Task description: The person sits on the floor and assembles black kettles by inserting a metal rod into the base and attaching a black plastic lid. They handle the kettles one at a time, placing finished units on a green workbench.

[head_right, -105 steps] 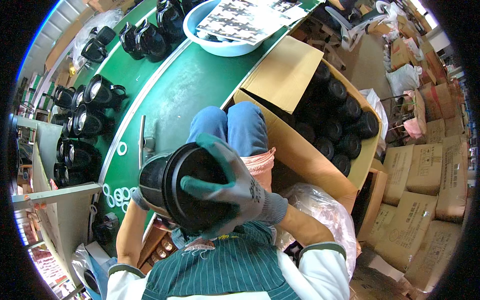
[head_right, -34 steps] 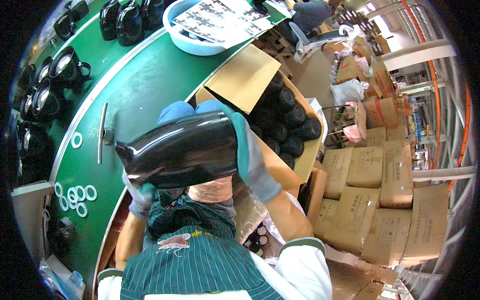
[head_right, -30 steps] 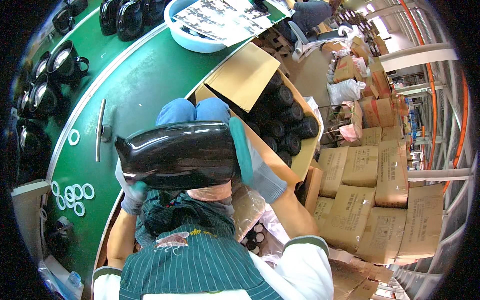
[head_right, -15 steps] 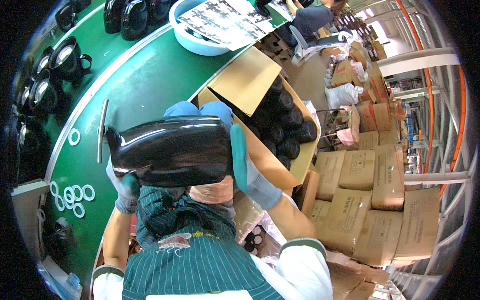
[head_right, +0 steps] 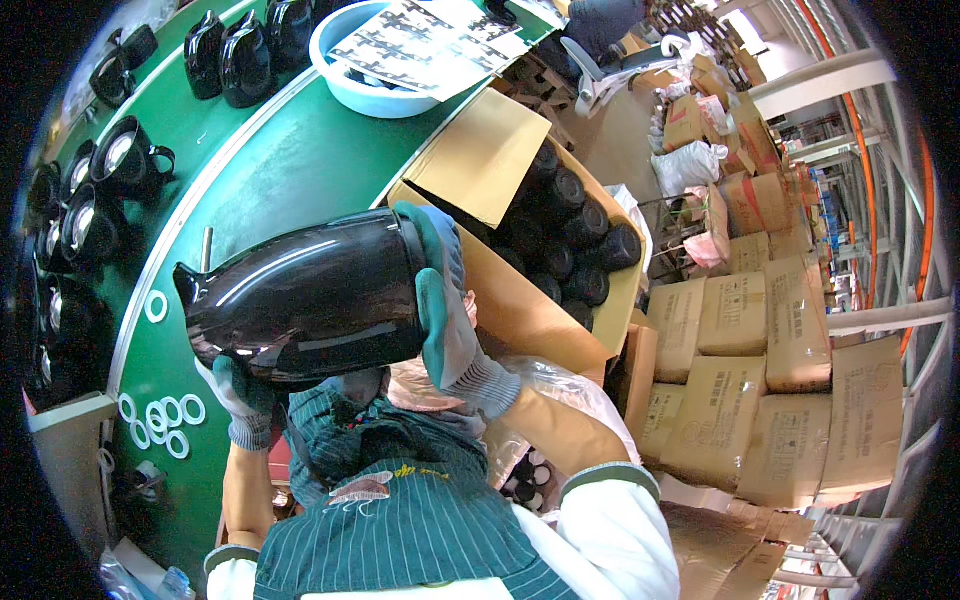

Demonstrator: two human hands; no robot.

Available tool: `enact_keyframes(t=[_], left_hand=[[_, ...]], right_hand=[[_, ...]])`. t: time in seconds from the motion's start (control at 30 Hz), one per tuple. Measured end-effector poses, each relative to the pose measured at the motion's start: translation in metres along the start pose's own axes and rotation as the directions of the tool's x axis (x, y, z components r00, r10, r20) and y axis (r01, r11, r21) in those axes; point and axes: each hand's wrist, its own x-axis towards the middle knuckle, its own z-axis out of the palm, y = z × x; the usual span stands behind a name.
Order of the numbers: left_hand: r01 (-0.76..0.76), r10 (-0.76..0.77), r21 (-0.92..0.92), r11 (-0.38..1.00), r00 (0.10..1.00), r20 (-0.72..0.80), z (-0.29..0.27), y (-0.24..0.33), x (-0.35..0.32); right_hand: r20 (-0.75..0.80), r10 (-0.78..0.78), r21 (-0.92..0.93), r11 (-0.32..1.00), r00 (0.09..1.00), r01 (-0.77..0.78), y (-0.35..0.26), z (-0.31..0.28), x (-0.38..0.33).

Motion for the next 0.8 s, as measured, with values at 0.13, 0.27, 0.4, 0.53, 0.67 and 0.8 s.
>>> enact_keyframes(t=[0.13, 0.27, 0.4, 0.53, 0.67, 0.8], left_hand=[[0.142, -0.157, 0.113, 0.983, 0.977, 0.144, -0.051, -0.016, 0.015], [0.087, -0.096, 0.061, 0.994, 0.981, 0.169, -0.071, -0.019, 0.021], [-0.134, 0.13, 0.051, 0.99, 0.988, 0.08, 0.024, 0.055, 0.006], [-0.3, 0.152, 0.531, 0.792, 0.94, 0.305, 0.071, 0.128, 0.022], [-0.143, -0.126, 0.608, 0.781, 0.917, 0.378, 0.134, 0.183, 0.017], [-0.352, -0.182, 0.683, 0.64, 0.794, 0.58, 0.149, 0.19, 0.026]], right_hand=[[0.045, -0.161, -0.215, 0.962, 0.986, 0.167, -0.016, 0.002, 0.003], [0.109, -0.301, -0.437, 0.842, 0.947, 0.318, -0.021, -0.005, 0.005], [-0.084, 0.009, 0.068, 0.998, 0.996, -0.004, 0.008, -0.012, -0.01], [-0.031, 0.15, 0.28, 0.95, 0.988, -0.136, 0.057, -0.029, -0.027], [0.077, 0.012, -0.039, 0.999, 0.997, -0.009, 0.105, -0.055, -0.041], [0.153, -0.093, -0.308, 0.941, 0.984, 0.137, 0.108, -0.062, -0.035]])
